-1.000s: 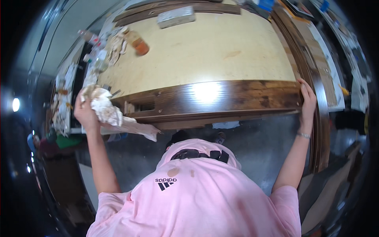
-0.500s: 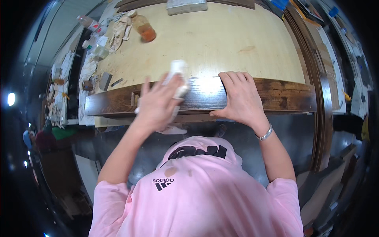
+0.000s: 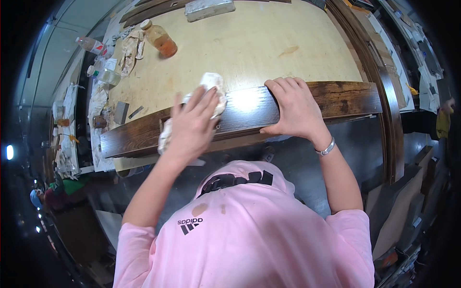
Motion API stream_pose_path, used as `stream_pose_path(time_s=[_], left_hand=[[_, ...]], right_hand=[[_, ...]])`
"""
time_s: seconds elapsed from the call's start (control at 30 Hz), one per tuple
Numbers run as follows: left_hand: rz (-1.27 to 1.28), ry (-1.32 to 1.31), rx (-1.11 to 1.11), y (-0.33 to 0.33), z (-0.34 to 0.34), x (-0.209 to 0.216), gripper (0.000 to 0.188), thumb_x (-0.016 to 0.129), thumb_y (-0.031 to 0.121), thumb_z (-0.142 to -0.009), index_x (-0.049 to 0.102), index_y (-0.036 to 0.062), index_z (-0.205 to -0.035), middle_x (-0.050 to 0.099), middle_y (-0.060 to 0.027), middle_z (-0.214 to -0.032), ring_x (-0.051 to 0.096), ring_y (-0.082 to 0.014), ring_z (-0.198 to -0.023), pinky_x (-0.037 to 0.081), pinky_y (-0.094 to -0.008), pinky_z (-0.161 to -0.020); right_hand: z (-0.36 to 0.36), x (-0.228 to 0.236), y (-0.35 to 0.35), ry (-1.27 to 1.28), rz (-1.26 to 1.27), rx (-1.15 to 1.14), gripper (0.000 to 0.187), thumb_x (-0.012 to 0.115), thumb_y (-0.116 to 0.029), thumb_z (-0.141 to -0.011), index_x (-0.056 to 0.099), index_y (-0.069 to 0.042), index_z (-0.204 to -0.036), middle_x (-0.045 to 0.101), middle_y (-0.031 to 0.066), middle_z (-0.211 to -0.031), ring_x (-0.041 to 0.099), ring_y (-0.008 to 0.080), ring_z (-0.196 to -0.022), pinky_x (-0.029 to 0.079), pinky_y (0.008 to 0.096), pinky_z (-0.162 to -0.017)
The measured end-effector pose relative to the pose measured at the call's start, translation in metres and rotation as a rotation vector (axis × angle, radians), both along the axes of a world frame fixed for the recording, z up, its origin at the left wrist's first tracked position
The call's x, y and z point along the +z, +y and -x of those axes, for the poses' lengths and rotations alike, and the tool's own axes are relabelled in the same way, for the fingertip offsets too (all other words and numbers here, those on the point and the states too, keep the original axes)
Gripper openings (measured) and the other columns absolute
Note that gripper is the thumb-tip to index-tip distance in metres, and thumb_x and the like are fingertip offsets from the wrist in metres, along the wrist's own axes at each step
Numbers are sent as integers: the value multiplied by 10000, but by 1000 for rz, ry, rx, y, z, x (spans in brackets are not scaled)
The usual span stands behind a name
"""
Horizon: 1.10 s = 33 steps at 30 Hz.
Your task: The person cleans and polishes a dark wood frame component by applying liquid from a bottle to a cloth and wiping the surfaces, then uses a small sanding block to smooth the edges and corners.
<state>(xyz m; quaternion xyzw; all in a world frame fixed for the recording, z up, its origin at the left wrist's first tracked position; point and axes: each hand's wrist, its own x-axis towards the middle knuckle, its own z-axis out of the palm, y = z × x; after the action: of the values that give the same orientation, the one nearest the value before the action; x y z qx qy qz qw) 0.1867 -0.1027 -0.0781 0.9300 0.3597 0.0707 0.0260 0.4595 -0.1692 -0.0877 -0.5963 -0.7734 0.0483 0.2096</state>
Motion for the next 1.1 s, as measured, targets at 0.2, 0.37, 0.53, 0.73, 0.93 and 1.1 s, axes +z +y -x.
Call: stream_pose_path(time_s=[0.2,0.37,0.53,0.73,0.93,1.1], left_hand=[[34,-61,-217,6,-26,7,485,668,90,-862,624,196,-1333,541,2,-1480,448,-279,-1398,265,-612,-1161],[425,-742,533,73,104,14,278,496,78,-1034,700,37,-1219,696,-136,-1185,693,-152,-988,579,-278,-784],[133,-423,-8,47,19,26,309,643,33,-905,706,84,-1204,658,-89,-1078,698,-180,-908,562,-319,-767],[369,-242,192,44,-2,17,274,773,106,-829,698,31,-1081,696,-98,-987,673,-198,-838,520,-319,-785],[660,-96,236,66,-13,28,260,763,67,-831,671,-33,-1053,678,-75,-863,596,-120,-790,507,-290,-731],[862,-94,288,67,-23,42,234,737,36,-833,670,-33,-1046,666,-31,-871,582,-95,-787,489,-264,-708]], right_hand=[[-3,-4,-1,4,-27,3,852,888,-471,-547,576,-23,-1200,606,113,-1083,571,280,-1078,395,400,-1034],[3,-2,-1,-7,-15,-19,850,889,-474,-549,579,-24,-1200,611,116,-1080,573,282,-1078,394,404,-1038],[-2,-2,-1,-1,1,-10,837,889,-473,-551,581,-28,-1190,616,117,-1075,576,282,-1065,396,406,-1040],[0,-2,0,-7,-24,-18,816,887,-470,-560,584,-36,-1180,620,119,-1076,580,281,-1076,400,404,-1039],[0,-7,-2,-5,-21,-37,802,885,-467,-575,588,-32,-1180,624,119,-1078,580,283,-1089,393,398,-1060],[-2,-11,-2,-3,-28,-40,809,883,-479,-581,595,-30,-1189,625,113,-1082,580,279,-1092,389,396,-1067]])
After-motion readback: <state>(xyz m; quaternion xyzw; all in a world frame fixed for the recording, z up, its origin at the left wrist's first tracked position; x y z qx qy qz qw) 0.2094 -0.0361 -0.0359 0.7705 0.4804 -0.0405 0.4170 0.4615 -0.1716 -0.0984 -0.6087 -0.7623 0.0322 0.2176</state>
